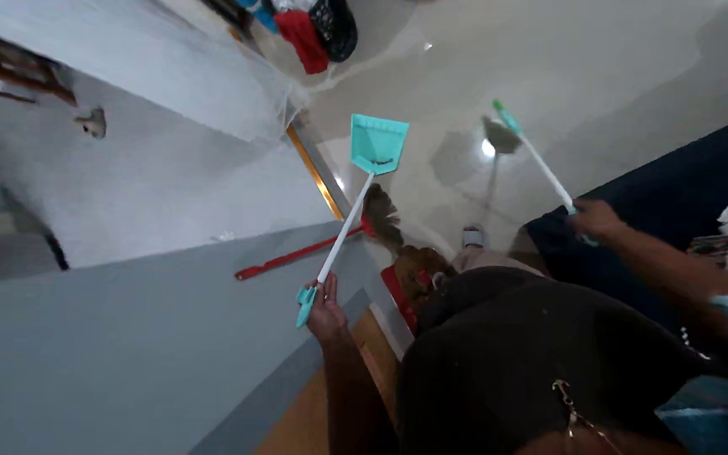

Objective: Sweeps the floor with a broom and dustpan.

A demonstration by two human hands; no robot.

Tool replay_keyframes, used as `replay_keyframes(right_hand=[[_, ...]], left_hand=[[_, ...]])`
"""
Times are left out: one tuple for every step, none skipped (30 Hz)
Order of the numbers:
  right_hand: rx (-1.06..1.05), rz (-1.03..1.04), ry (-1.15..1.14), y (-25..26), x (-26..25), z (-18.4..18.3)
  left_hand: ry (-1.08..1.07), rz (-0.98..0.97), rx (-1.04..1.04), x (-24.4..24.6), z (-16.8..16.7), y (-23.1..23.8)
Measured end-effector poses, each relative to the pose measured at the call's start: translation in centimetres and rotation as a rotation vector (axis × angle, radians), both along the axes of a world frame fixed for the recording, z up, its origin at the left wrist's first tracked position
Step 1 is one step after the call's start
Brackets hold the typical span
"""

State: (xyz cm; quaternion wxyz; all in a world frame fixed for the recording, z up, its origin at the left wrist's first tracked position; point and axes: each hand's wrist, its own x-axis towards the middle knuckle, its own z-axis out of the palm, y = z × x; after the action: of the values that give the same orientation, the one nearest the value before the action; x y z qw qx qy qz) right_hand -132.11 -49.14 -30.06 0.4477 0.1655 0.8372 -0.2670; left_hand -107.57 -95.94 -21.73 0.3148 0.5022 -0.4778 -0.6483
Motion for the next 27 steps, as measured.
replay_keyframes(right_hand=[[0.044, 0.023, -0.009, -1.0, 1.5, 0.1], [0.079, 0.015, -0.022, -2.1, 2.6, -0.2], [0.088, -0.033, -0.038, -3.2, 3.5, -0.5], [0.072, -0.107, -0.068, -4.4, 4.1, -0.8], [0.04, -0.191, -0.115, -5.7, 4.5, -0.9], [-0.016, -0.278, -0.162, -6.9, 4.8, -1.0], [-0.088, -0.36, -0.219, -7.9, 5.0, -0.9], [-0.163, -0.402, -0.275, -8.6, 5.2, -0.9], [-0.222, -0.394, -0.308, -9.2, 5.3, -1.0], [-0.246, -0.339, -0.316, -9.6, 5.5, -1.1], [-0.239, -0.228, -0.297, -10.0, 5.7, -1.0], [-0.206, -0.067, -0.259, -10.3, 6.1, -0.7], [-0.155, 0.098, -0.214, -10.6, 6.7, -0.3], [-0.111, 0.259, -0.179, -10.9, 7.6, 0.2], [-0.087, 0.406, -0.151, -11.1, 8.7, 0.6], [-0.065, 0.529, -0.136, -11.3, 9.9, 1.0], [-0.056, 0.623, -0.131, -11.5, 11.1, 1.7], [-0.058, 0.686, -0.141, -11.8, 12.2, 2.5], [-0.068, 0.718, -0.168, -12.1, 13.0, 3.4], [-0.078, 0.73, -0.211, -12.4, 13.6, 4.3], [-0.077, 0.708, -0.266, -12.8, 14.0, 4.9], [-0.063, 0.665, -0.317, -13.1, 14.2, 5.1], [-0.048, 0.614, -0.362, -13.5, 14.4, 4.9], [-0.03, 0.563, -0.399, -13.9, 14.5, 4.5], [-0.021, 0.526, -0.417, -14.5, 14.5, 3.8], [-0.014, 0.503, -0.414, -15.2, 14.4, 3.5], [-0.005, 0.488, -0.399, -16.3, 14.2, 3.8]], left_hand=[[0.009, 0.019, 0.001, 0.9, 0.2, 0.0], [0.016, 0.045, 0.006, 1.9, 0.4, 0.2], [0.016, 0.069, 0.007, 2.9, 0.7, 0.4], [0.009, 0.091, 0.007, 3.9, 1.1, 0.5], [0.0, 0.111, 0.007, 4.8, 1.4, 0.6], [-0.005, 0.125, 0.007, 5.8, 1.6, 0.5], [-0.005, 0.131, 0.01, 6.7, 1.7, 0.5], [-0.007, 0.138, 0.013, 7.6, 1.7, 0.4], [-0.013, 0.142, 0.014, 8.5, 1.8, 0.3], [-0.018, 0.137, 0.007, 9.5, 1.7, 0.2], [-0.017, 0.122, -0.006, 10.4, 1.7, 0.1], [-0.017, 0.106, -0.016, 11.3, 1.8, 0.0], [-0.018, 0.092, -0.026, 12.1, 1.9, 0.1], [-0.02, 0.079, -0.037, 12.9, 2.0, 0.0], [-0.018, 0.07, -0.044, 13.7, 2.0, 0.0], [-0.012, 0.07, -0.051, 14.5, 2.1, 0.0], [-0.002, 0.074, -0.055, 15.2, 2.3, 0.1], [0.014, 0.081, -0.061, 15.9, 2.5, 0.2], [0.026, 0.088, -0.07, 16.5, 2.9, 0.4], [0.032, 0.09, -0.079, 17.2, 3.3, 0.6], [0.037, 0.089, -0.087, 17.9, 3.7, 0.8], [0.042, 0.083, -0.092, 18.5, 4.1, 1.0], [0.054, 0.077, -0.092, 19.2, 4.4, 1.1], [0.059, 0.077, -0.088, 19.7, 4.6, 1.2], [0.059, 0.082, -0.087, 20.2, 4.9, 1.3], [0.054, 0.087, -0.089, 20.6, 5.2, 1.4], [0.047, 0.085, -0.097, 21.0, 5.6, 1.5]])
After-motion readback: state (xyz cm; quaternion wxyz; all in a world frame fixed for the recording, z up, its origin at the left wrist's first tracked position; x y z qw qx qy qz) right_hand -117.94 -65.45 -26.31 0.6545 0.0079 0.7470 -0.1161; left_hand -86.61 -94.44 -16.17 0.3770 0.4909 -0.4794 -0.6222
